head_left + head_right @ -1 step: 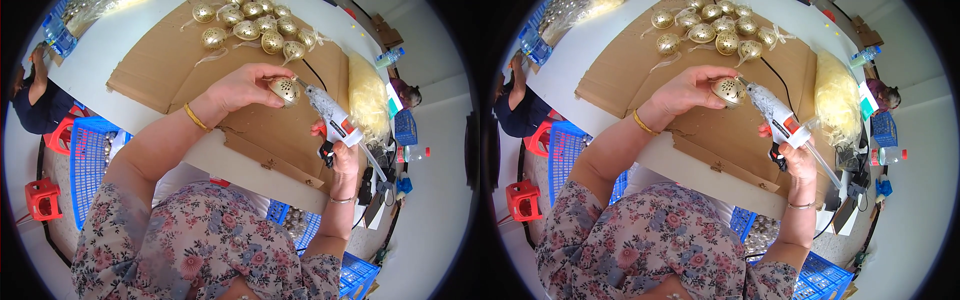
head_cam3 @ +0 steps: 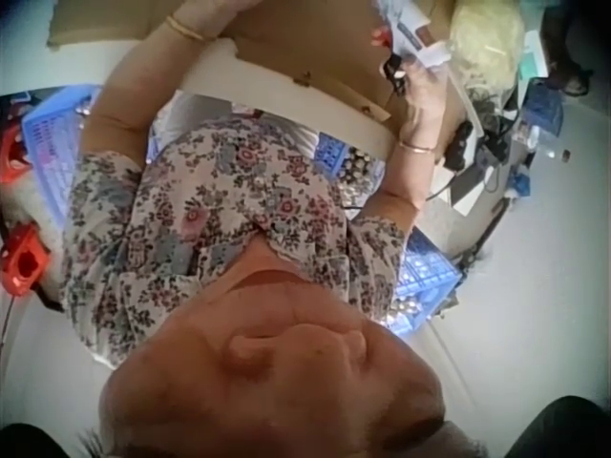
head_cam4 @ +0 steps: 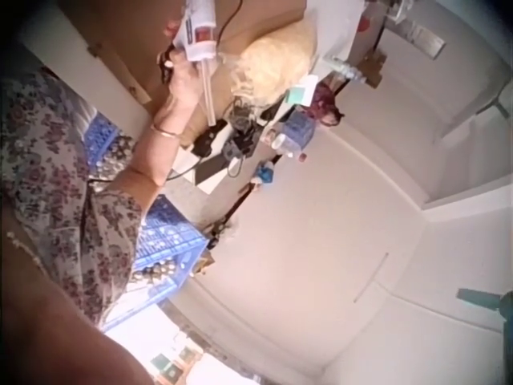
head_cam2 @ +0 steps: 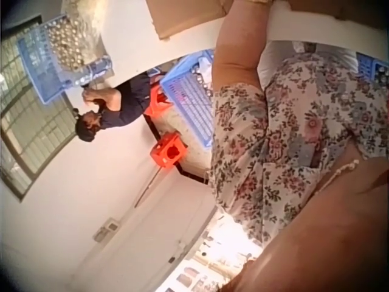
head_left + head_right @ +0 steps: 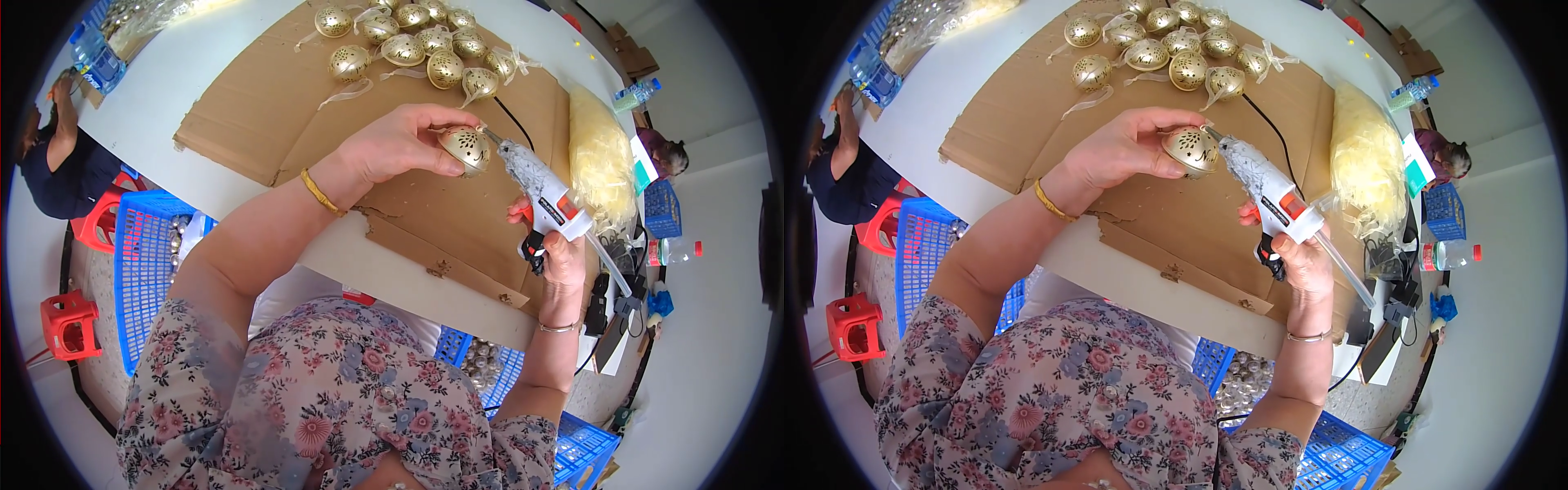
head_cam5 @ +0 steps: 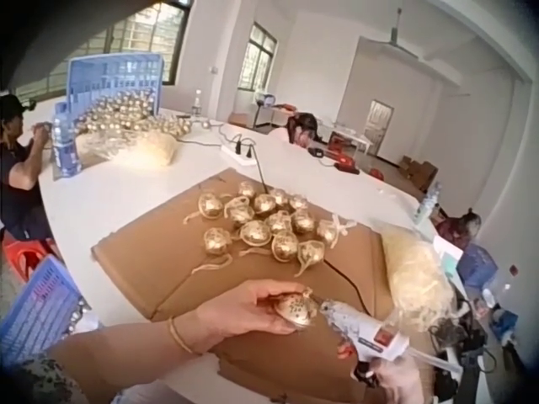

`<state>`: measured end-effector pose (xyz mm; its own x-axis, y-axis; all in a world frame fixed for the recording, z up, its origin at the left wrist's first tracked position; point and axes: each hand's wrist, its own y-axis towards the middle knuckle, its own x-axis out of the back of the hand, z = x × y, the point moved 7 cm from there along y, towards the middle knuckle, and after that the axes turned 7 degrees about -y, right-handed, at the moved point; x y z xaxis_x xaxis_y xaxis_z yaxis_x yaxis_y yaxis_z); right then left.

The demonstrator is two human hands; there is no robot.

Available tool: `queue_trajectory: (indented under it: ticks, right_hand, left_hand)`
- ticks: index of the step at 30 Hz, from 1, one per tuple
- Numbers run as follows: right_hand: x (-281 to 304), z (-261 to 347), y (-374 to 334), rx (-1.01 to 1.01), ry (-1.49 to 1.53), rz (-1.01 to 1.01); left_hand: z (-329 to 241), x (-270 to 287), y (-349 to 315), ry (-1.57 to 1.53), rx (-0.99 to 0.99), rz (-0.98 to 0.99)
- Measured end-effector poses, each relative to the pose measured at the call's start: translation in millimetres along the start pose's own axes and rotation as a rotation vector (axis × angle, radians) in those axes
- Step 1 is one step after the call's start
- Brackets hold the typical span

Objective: Gluing string loops onto gold-colored spherical ornaments using a hot glue gun.

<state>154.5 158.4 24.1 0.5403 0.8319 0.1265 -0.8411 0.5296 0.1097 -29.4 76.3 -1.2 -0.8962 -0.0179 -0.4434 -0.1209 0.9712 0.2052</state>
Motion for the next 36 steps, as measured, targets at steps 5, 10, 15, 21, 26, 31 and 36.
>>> queue_trajectory:
  ticks: [5,10,15,21,26,31,36]
  right_hand:
    - [0.8,-0.5,0.8,-0.003,-0.005,0.0]
    - [0.9,-2.2,1.5,-0.005,-0.005,0.0]
    - [1.8,-2.7,0.9,-0.009,-0.017,-0.008]
    - [5.0,-3.6,-0.6,-0.016,-0.045,-0.019]
    - [6.8,-2.4,-1.6,-0.022,-0.052,-0.034]
    - [8.4,-3.6,-2.3,-0.02,-0.034,-0.025]
    - [12.0,-6.0,-4.1,-0.039,0.0,-0.041]
  left_hand:
    - [-0.1,-0.4,0.5,-0.014,0.007,-0.004]
    - [-0.2,-0.3,0.8,0.0,-0.012,-0.002]
    - [-0.9,-0.3,0.1,0.008,0.0,-0.011]
    - [-3.6,0.0,0.2,0.026,-0.015,-0.018]
    - [-3.9,1.7,1.4,0.032,-0.035,-0.017]
    - [-4.0,0.4,0.5,0.026,-0.024,-0.019]
    - [-5.6,-1.1,-0.2,0.077,0.013,-0.034]
